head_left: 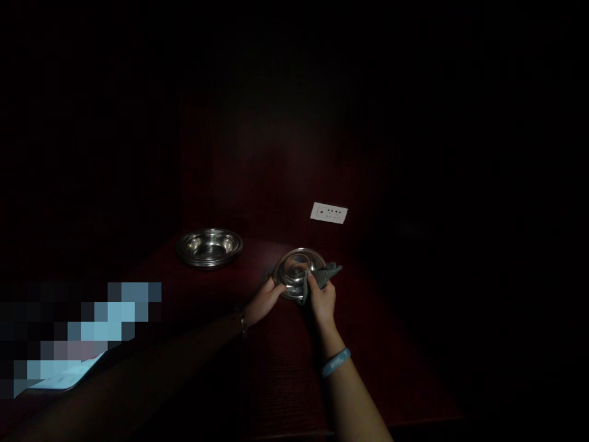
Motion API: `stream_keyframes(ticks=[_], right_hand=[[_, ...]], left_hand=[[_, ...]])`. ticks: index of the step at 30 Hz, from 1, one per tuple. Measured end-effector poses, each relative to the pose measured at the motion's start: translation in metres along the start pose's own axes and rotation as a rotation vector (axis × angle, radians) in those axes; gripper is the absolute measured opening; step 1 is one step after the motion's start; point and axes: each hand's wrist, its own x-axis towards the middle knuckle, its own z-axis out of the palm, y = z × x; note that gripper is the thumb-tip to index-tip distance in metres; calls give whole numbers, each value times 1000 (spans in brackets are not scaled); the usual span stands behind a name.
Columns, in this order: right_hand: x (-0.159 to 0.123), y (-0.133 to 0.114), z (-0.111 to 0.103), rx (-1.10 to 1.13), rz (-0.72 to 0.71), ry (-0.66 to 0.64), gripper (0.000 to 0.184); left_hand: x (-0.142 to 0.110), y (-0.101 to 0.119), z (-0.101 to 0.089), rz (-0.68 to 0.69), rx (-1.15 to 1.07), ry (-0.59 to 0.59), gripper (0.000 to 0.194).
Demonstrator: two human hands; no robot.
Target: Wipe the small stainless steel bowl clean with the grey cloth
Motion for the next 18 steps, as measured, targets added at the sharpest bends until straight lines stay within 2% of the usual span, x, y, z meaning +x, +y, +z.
stream_keyframes(ticks=[6,11,18], right_hand=[[-1,-3,2,5,16,-30,40],[-2,-6,5,98,8,-67,42],[0,1,7,193,73,-62,46]], left_hand=[[1,1,-1,-21,11,48,41],[3,-1,0,53,20,91,53],[1,-9,-3,49,48,-32,68]])
